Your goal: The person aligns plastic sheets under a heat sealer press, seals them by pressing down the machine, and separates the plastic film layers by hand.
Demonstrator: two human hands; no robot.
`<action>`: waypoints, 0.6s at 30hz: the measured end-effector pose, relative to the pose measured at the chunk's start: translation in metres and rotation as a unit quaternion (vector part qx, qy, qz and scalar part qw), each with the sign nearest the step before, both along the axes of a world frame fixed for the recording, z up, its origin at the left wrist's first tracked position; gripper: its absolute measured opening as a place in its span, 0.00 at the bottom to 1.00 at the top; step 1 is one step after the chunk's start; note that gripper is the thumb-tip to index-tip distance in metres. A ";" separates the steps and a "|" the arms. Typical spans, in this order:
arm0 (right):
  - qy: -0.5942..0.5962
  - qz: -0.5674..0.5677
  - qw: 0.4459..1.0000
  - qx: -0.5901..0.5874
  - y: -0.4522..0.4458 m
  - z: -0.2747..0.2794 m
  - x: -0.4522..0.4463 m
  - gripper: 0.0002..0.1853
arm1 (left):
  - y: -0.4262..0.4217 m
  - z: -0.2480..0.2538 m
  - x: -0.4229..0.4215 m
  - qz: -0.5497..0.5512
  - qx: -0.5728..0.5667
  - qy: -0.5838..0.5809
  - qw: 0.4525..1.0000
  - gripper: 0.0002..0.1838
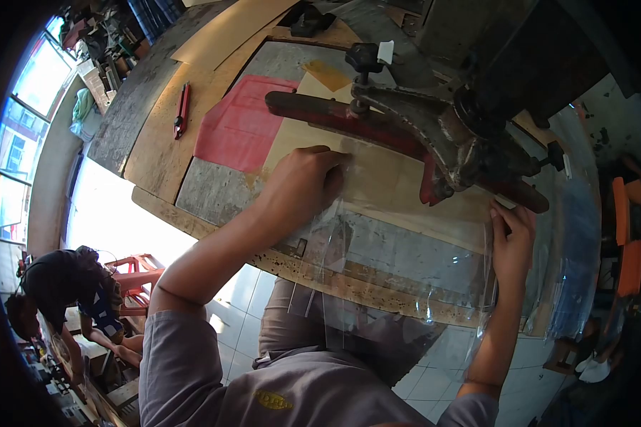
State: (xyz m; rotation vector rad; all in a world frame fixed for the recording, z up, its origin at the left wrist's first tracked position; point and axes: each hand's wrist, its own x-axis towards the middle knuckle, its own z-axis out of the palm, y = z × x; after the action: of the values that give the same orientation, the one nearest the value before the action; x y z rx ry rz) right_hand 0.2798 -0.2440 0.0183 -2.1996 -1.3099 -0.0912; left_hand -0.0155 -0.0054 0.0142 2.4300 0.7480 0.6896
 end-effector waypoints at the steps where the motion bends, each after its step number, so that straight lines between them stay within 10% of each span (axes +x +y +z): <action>1: 0.000 0.002 1.000 0.003 0.000 0.000 0.000 0.11 | 0.000 0.000 0.000 -0.002 0.000 -0.003 1.000 0.16; 18: -0.011 0.014 1.000 0.014 -0.006 -0.001 0.004 0.11 | -0.007 0.006 0.002 0.013 0.003 0.030 0.999 0.14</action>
State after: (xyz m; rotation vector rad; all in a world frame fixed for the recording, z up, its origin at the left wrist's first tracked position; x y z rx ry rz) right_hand 0.2839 -0.2499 0.0175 -2.1626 -1.3429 -0.1236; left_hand -0.0134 -0.0124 0.0203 2.4602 0.8033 0.6326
